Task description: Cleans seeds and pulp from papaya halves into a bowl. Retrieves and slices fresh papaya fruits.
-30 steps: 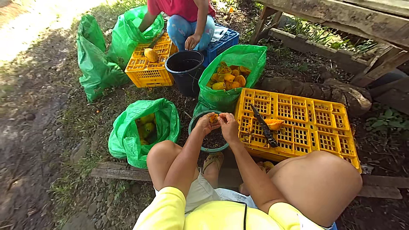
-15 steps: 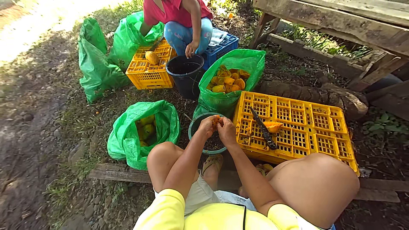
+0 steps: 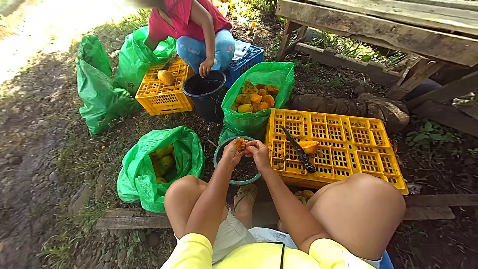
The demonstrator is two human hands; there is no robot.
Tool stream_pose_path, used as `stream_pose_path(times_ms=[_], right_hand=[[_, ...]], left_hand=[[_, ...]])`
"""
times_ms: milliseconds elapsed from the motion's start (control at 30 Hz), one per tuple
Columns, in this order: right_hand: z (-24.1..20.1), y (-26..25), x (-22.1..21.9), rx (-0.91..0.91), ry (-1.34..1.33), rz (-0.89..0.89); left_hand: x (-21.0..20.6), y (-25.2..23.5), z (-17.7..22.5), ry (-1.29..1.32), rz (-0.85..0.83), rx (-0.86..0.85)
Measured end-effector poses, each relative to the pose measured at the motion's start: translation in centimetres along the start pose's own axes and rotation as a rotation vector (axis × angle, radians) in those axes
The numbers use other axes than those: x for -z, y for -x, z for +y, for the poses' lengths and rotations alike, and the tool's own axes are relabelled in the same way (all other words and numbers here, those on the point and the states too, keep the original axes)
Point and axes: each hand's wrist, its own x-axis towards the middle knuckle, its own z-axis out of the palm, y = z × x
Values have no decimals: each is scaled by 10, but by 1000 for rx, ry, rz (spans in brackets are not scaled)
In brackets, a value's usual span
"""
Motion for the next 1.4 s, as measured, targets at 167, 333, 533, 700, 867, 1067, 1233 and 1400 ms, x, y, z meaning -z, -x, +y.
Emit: stream_pose_path(times_ms=[167,333,533,700,867,1067,1233,1400], right_hand=[[-8,2,4,-81,-430,17],[-10,4,5,-30,-242,67],[-18,13,-2,259,267,29],[-10,10,-2,273,411,81],[1,8,-2,422,564,50],[4,8,-3,513,732,46],[2,6,0,550,776,16],[2,4,1,517,789,29]], left_hand=[[1,4,4,46,52,-12],[-3,7,12,97,117,1],[-2,3,8,135,19,-8],[-3,5,7,54,-35,-9],[-5,3,5,11,-29,-27],[-3,2,4,-46,-23,-6],[-2,2,5,-85,14,-12],[-1,2,4,-103,-9,1]])
